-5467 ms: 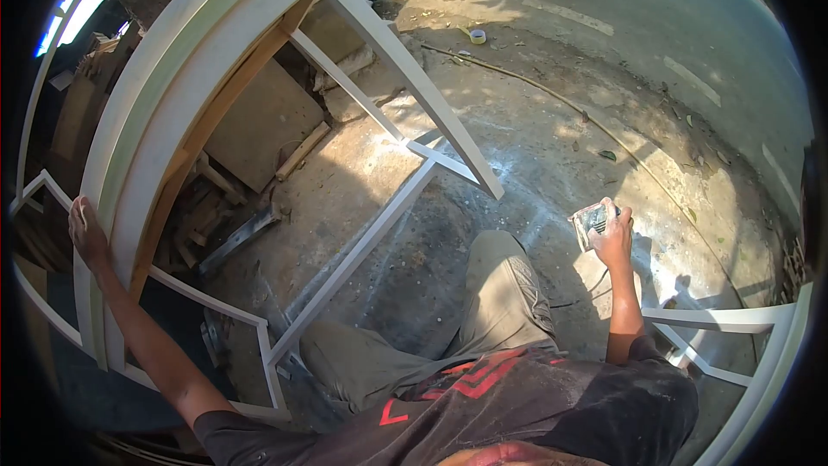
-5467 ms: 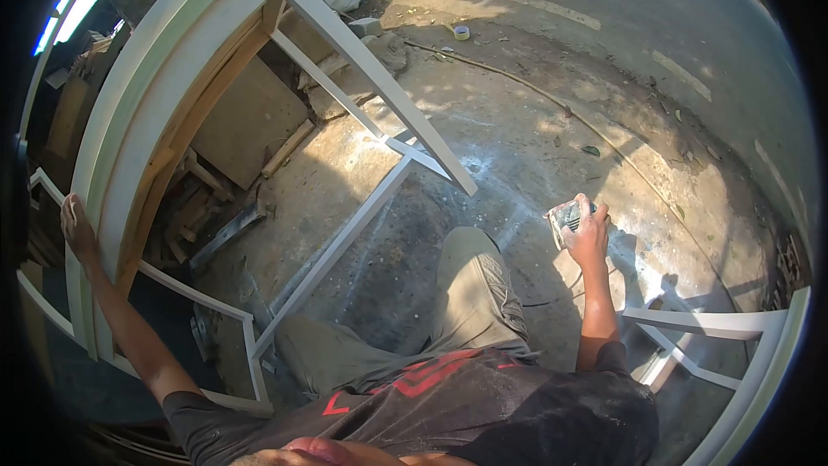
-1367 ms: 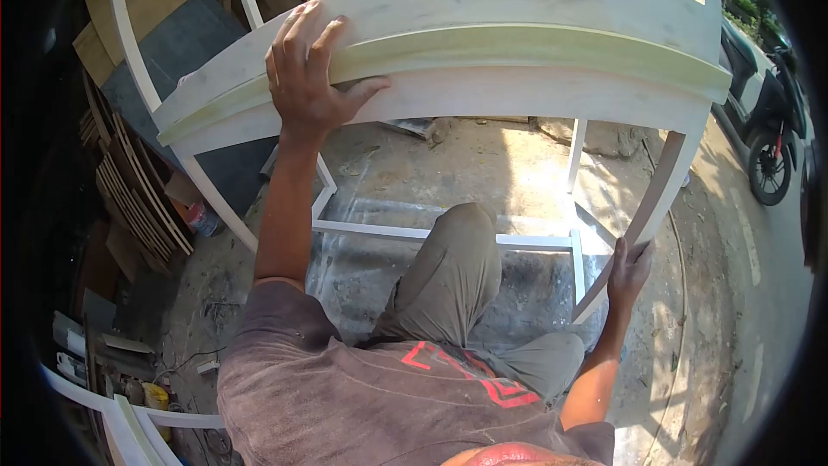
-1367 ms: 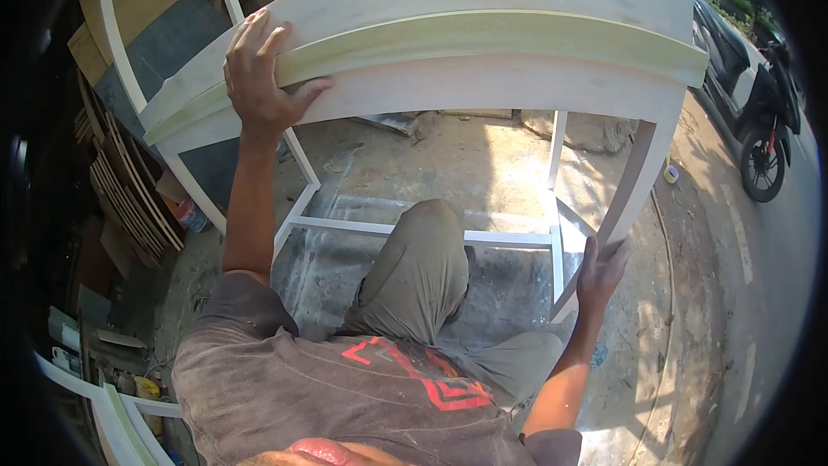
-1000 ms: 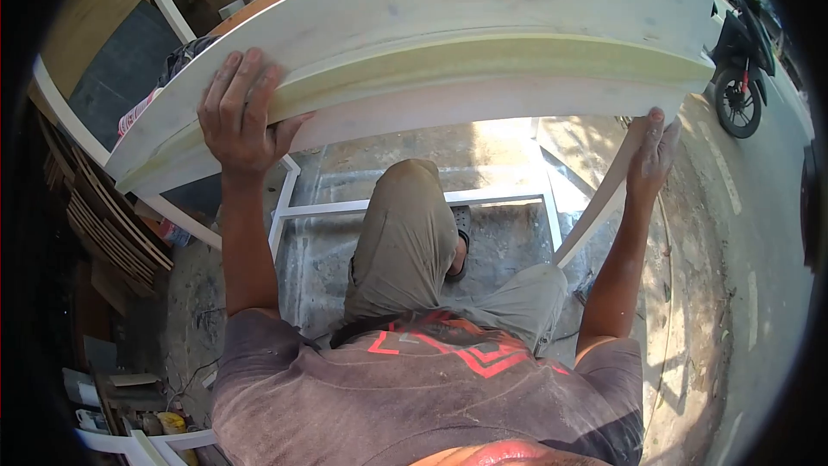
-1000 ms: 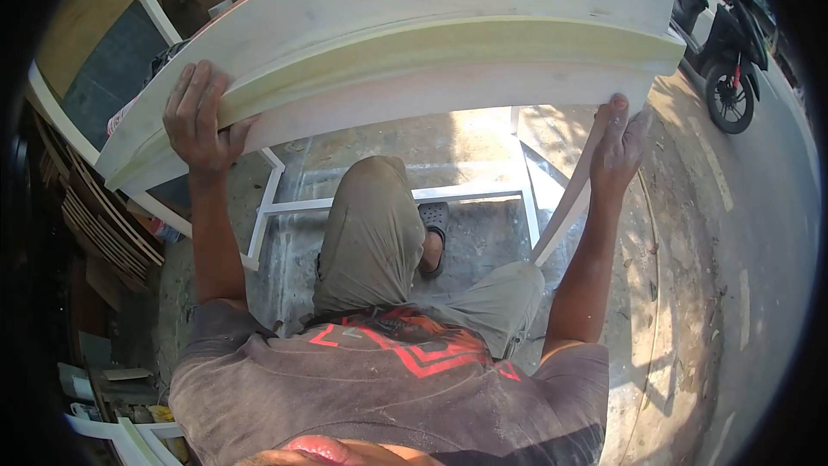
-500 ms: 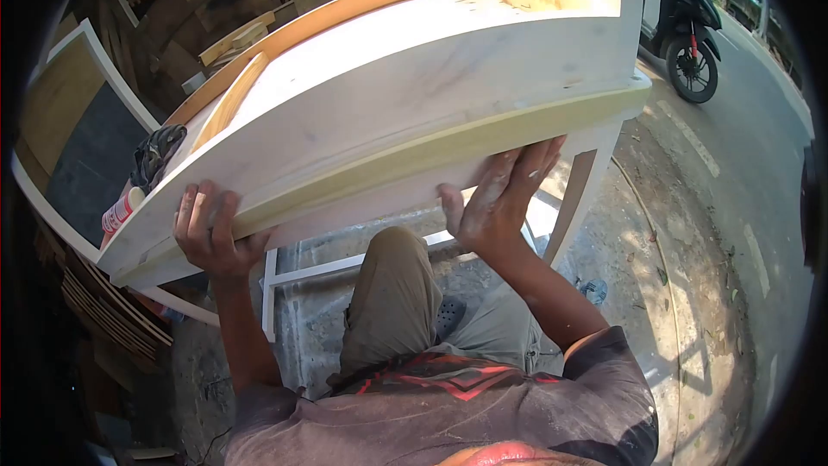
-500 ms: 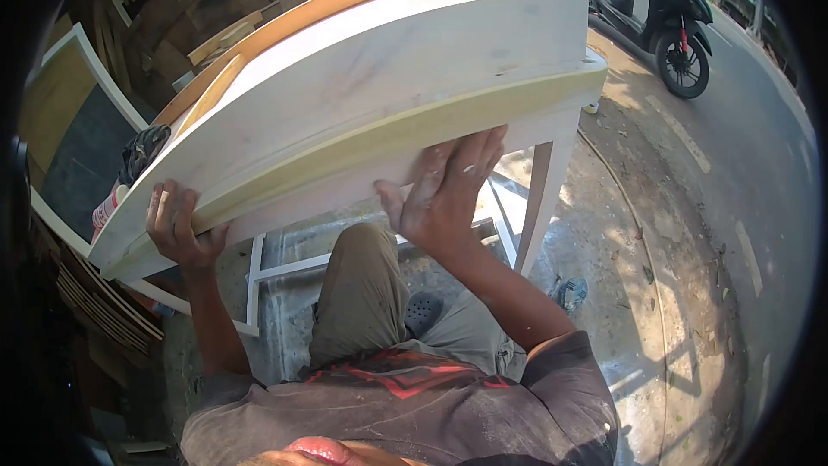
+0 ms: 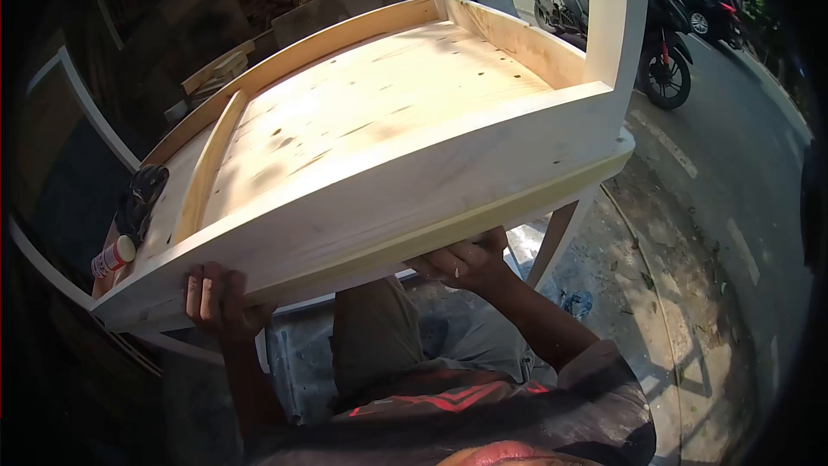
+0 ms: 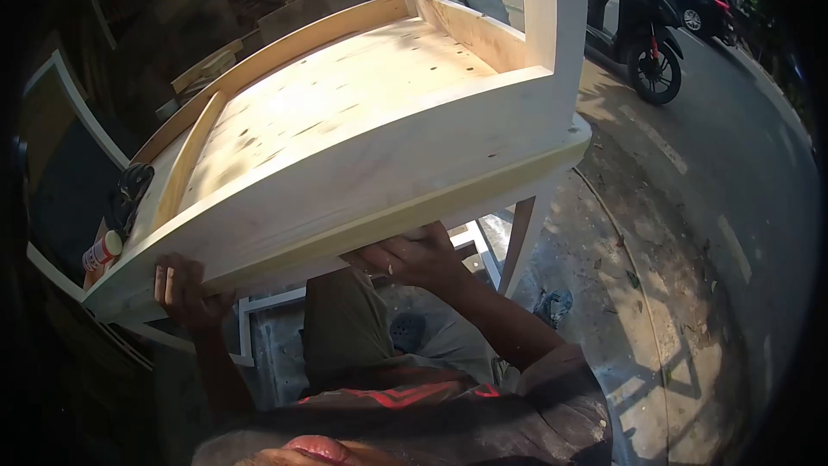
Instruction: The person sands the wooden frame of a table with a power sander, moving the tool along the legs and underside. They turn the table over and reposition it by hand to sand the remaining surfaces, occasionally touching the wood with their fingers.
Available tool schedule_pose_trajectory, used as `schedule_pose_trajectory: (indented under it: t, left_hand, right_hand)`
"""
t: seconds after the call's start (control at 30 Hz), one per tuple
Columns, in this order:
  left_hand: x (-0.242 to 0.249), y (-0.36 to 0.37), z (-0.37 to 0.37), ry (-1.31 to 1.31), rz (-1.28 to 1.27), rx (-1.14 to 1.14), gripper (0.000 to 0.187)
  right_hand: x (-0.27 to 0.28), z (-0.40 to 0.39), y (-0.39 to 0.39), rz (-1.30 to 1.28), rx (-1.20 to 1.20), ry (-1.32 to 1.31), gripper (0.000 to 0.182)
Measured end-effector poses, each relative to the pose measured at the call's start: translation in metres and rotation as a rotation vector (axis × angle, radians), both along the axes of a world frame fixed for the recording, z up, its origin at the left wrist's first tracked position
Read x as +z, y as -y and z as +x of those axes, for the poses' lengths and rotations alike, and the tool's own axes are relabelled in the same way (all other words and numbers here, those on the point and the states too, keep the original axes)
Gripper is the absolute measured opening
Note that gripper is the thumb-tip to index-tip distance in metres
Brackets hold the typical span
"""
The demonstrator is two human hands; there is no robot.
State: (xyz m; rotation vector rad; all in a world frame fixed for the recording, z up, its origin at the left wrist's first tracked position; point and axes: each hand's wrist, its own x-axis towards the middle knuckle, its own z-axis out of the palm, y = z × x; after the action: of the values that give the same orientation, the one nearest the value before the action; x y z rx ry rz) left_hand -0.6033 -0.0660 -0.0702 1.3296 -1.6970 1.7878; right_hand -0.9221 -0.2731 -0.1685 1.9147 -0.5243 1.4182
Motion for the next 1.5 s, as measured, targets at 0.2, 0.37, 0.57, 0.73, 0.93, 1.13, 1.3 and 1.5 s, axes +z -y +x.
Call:
schedule_pose_trajectory:
  t: [0.2,0.37,0.57,0.73,0.93,1.13,1.3,1.5]
  left_hand:
    - [-0.03,-0.016,0.043,-0.205,0.265,0.041,0.071]
    - [-0.02,-0.001,0.009,-0.045,-0.04,0.027,0.067]
    - [0.01,0.027,-0.103,0.223,0.981,-0.096,0.051]
    - [0.01,0.064,-0.105,0.827,0.447,0.102,0.052]
    - [0.009,0.069,-0.117,0.478,0.692,-0.083,0.048]
    - [-0.004,0.037,-0.058,0.344,0.548,0.034,0.062]
    - [-0.01,0.042,-0.06,0.691,0.429,0.316,0.081]
    - [-0.028,0.046,-0.056,0.37,0.459,0.085,0.072]
  right_hand:
    - [-0.014,-0.01,0.01,0.055,0.034,-0.109,0.044]
    - [0.0,-0.008,-0.008,0.153,0.112,-0.047,0.043]
    - [0.023,-0.028,-0.055,0.426,0.173,-0.16,0.043]
    - [-0.068,-0.114,-0.025,0.592,0.049,0.358,0.026]
    - [-0.269,-0.245,0.027,0.928,-0.484,0.457,0.023]
    - [-0.366,-0.275,0.019,1.826,-1.032,0.12,0.086]
    - [-0.398,-0.28,0.016,1.641,-1.113,-0.128,0.083]
    - [-0.474,-0.347,0.036,1.795,-0.937,-0.384,0.064]
